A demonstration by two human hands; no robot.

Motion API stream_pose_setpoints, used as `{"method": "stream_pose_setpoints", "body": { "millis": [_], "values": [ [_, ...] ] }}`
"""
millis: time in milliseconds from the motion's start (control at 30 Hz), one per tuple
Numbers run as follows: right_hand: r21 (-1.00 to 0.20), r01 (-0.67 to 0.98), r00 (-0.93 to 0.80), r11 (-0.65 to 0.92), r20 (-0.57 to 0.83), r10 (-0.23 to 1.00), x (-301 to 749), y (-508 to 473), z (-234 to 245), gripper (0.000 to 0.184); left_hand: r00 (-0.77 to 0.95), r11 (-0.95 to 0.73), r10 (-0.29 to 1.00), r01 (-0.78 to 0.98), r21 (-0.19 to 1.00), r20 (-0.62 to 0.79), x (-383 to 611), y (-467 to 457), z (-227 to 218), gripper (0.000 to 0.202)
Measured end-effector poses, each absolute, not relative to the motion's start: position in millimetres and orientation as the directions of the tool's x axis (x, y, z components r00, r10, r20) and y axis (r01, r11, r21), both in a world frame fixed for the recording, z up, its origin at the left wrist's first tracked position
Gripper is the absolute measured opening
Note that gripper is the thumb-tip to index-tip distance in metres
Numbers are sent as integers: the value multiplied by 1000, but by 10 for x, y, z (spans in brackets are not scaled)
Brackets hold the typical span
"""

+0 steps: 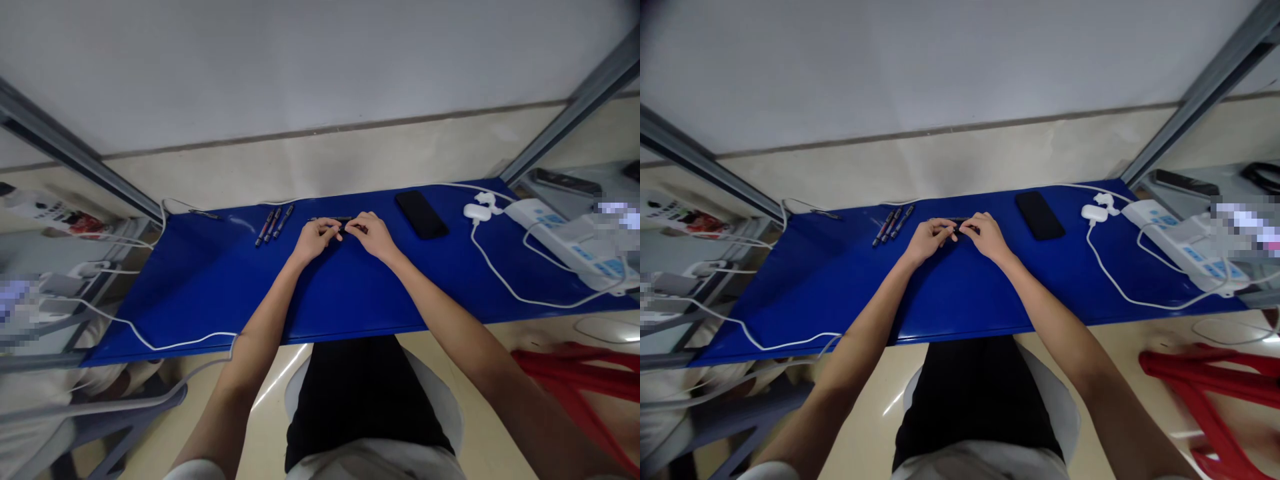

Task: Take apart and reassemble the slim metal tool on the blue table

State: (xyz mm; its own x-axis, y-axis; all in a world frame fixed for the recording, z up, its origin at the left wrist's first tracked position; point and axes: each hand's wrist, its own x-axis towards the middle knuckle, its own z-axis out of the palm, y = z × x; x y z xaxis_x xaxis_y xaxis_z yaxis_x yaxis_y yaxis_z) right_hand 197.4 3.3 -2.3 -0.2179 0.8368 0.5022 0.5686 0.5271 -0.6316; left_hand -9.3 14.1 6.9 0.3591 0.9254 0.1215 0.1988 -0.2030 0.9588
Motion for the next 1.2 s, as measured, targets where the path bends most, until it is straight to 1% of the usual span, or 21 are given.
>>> {"method": "stream_pose_setpoints", "body": {
  "millis": [167, 333, 400, 533, 633, 733, 867, 1033, 1100, 1200],
  "values": [
    [-686, 543, -196, 485, 459, 867, 1962, 39, -26, 18, 376, -218, 917, 188, 958, 135, -99, 165, 38, 32],
    [-728, 511, -154, 457, 446, 882, 1967, 36, -6, 20, 340, -260, 928, 308, 915, 150, -107, 164, 50, 35],
    [-744, 497, -145, 448, 438, 887, 1967, 33, -1, 20, 302, -283, 936, 335, 899, 182, -111, 158, 59, 37],
    [-790, 446, -138, 421, 403, 905, 1939, 19, -12, 20, 170, -289, 955, 338, 896, 243, -111, 153, 62, 36],
    [-831, 402, -144, 383, 356, 923, 1899, -12, -6, 21, 92, -270, 963, 300, 915, 254, -107, 161, 57, 35],
    [-833, 436, -169, 339, 294, 941, 1866, -63, 38, 26, 64, -279, 960, 250, 927, 271, -110, 176, 51, 36],
    [-804, 483, -206, 347, 280, 937, 1857, -112, 104, 28, 78, -272, 962, 226, 935, 261, -129, 184, 50, 35],
    [-735, 526, -252, 429, 347, 903, 1878, -116, 134, 26, 231, -273, 950, 289, 918, 209, -136, 159, 64, 32],
    [-723, 531, -263, 442, 356, 897, 1880, -118, 141, 25, 238, -281, 948, 302, 911, 213, -124, 149, 65, 33],
    [-750, 525, -241, 403, 323, 915, 1868, -131, 155, 24, 208, -248, 957, 238, 939, 200, -89, 138, 63, 34]
  ]
}}
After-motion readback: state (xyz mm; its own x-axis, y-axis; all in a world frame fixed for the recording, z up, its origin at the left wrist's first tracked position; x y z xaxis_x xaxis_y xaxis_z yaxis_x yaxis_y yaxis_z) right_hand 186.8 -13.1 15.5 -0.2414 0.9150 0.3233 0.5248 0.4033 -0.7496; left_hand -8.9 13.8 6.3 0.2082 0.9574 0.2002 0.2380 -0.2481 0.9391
